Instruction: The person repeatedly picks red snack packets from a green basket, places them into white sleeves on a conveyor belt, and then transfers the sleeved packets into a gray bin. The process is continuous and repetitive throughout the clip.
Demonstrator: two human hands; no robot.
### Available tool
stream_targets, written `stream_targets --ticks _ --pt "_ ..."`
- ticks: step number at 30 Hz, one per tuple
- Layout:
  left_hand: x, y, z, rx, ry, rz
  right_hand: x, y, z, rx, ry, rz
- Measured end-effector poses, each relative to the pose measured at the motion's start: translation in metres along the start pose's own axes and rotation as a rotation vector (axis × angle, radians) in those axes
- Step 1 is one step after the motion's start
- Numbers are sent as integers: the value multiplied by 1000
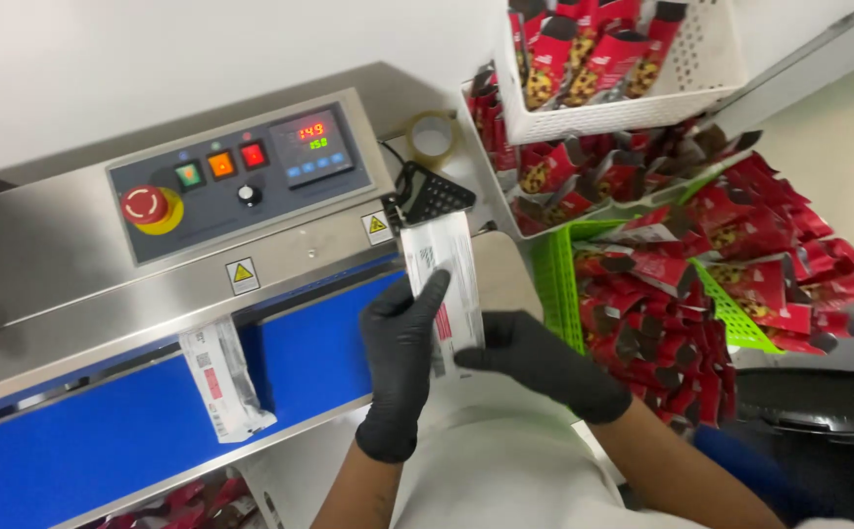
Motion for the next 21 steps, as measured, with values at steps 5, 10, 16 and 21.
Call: stream_targets --ticks 5,10,16,21 --pt "8 -19 -33 22 82 42 17 -31 -2 103 75 228" --pt "10 -49 -63 10 108 56 66 -85 32 84 130 455" --pt "51 -112 -99 -102 123 153 54 -136 47 90 130 440" --pt "91 -108 -89 -146 99 273 21 -159 45 167 212 352"
Point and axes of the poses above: each hand's wrist, its own y-axis away from the middle knuckle, its own x-axis out of the back of the hand, z = x × y, the point moved 5 cm from there along -y, towards the middle knuckle, and after that the axes turned 12 degrees about -z, right-handed, at the moved point
